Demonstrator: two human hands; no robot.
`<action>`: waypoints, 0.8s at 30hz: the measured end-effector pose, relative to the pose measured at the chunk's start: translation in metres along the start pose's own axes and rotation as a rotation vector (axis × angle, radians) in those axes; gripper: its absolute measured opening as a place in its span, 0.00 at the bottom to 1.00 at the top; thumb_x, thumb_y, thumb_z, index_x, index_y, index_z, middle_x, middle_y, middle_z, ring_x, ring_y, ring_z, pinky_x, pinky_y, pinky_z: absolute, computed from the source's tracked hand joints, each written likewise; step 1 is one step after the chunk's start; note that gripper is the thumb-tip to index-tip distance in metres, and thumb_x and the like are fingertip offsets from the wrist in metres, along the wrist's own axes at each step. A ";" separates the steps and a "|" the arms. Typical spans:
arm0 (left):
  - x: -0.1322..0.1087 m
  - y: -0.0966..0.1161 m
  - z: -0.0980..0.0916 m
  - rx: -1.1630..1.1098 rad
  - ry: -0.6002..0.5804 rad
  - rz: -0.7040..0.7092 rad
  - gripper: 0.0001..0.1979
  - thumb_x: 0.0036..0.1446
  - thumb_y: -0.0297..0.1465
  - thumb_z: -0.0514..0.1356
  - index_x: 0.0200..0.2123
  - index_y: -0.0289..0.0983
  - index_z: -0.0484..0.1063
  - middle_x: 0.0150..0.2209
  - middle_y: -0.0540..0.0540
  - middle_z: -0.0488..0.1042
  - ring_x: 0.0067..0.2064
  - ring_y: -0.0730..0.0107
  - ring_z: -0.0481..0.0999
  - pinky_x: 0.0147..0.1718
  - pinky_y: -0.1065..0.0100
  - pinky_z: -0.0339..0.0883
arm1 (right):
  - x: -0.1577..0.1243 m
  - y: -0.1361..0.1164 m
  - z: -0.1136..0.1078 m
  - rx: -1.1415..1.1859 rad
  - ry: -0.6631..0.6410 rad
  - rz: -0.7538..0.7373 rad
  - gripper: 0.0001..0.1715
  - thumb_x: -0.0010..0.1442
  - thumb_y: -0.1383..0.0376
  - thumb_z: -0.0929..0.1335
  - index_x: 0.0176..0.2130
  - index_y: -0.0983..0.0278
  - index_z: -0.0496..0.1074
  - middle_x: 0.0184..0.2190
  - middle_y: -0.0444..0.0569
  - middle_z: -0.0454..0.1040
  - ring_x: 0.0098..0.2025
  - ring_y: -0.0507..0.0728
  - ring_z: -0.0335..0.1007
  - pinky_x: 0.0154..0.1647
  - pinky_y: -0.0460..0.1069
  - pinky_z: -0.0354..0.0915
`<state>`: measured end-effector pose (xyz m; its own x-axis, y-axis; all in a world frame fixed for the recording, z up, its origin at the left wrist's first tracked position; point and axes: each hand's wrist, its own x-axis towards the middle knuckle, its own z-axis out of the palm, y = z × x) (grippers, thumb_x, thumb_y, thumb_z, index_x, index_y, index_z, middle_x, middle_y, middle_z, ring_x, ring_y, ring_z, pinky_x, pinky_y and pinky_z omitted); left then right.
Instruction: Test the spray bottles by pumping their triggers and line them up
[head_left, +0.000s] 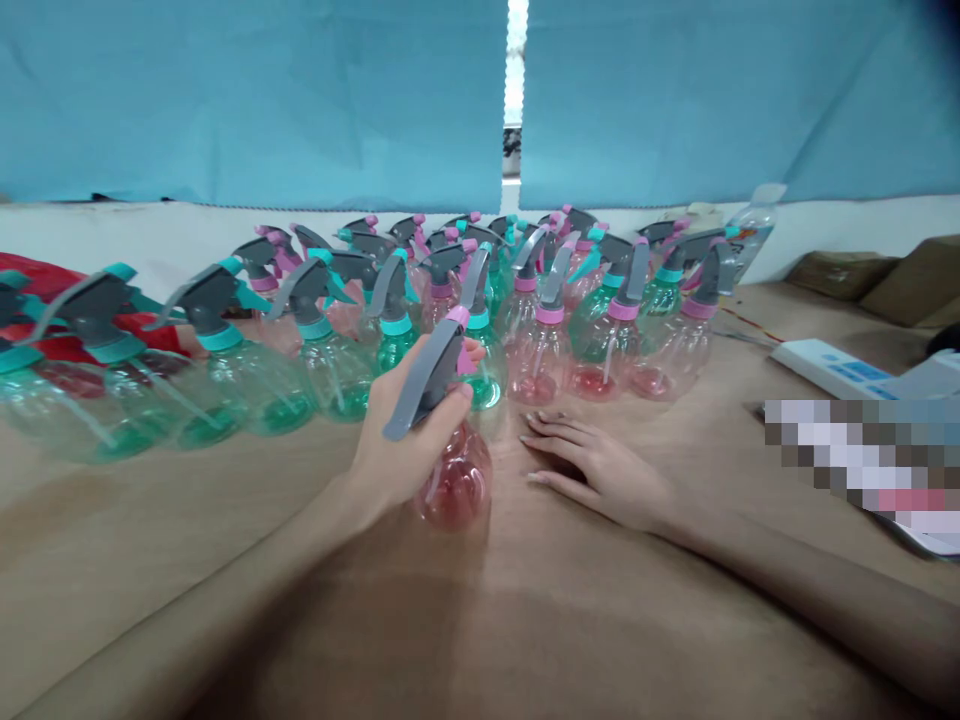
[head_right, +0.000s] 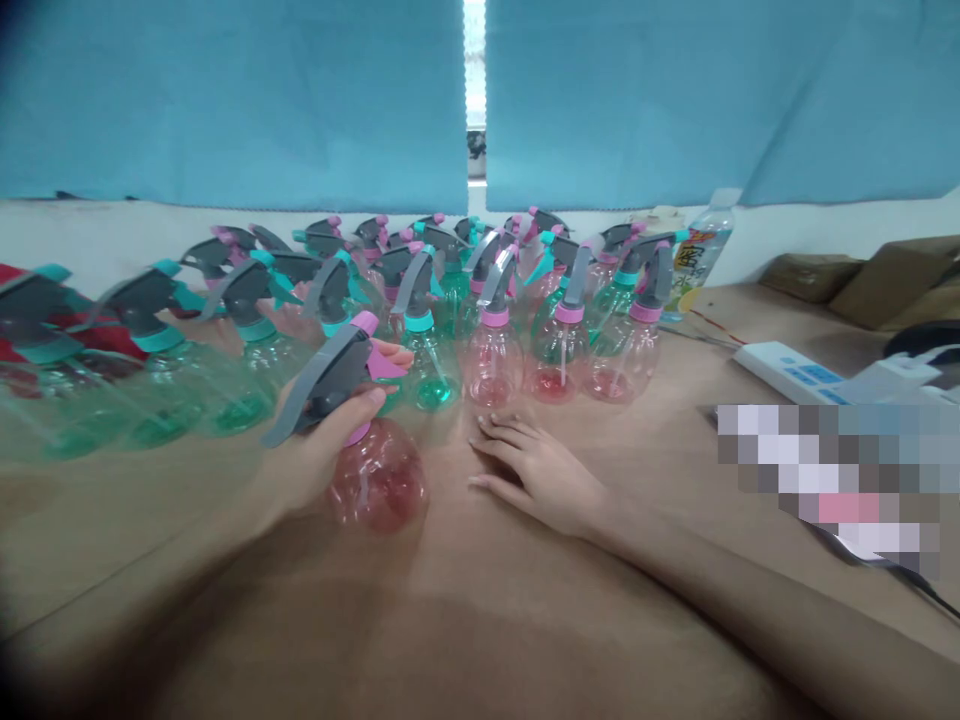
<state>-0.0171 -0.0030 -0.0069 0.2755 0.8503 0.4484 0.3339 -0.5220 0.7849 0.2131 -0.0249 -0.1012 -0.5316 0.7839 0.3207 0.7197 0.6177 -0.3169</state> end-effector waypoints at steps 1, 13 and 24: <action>0.000 0.000 0.000 -0.003 0.002 0.003 0.14 0.57 0.32 0.57 0.47 0.46 0.69 0.45 0.49 0.75 0.38 0.62 0.75 0.43 0.59 0.67 | 0.000 0.000 0.000 -0.009 0.004 0.001 0.27 0.64 0.51 0.62 0.56 0.63 0.68 0.58 0.56 0.68 0.61 0.63 0.60 0.60 0.63 0.59; -0.002 -0.003 0.001 0.022 0.021 -0.009 0.09 0.55 0.29 0.57 0.40 0.44 0.70 0.27 0.52 0.73 0.30 0.63 0.73 0.42 0.58 0.67 | -0.001 -0.030 -0.003 0.117 -0.035 0.060 0.32 0.62 0.50 0.64 0.61 0.61 0.60 0.61 0.54 0.64 0.61 0.62 0.62 0.59 0.61 0.62; -0.015 0.012 0.013 -0.070 -0.062 0.019 0.19 0.57 0.32 0.58 0.53 0.44 0.64 0.46 0.47 0.73 0.40 0.65 0.75 0.43 0.60 0.70 | 0.009 -0.093 -0.028 0.478 0.015 0.111 0.49 0.50 0.47 0.72 0.63 0.57 0.52 0.57 0.54 0.68 0.55 0.66 0.67 0.52 0.61 0.66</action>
<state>-0.0056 -0.0231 -0.0103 0.3367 0.8336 0.4378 0.2648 -0.5300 0.8056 0.1544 -0.0772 -0.0440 -0.4540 0.8481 0.2731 0.4841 0.4922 -0.7235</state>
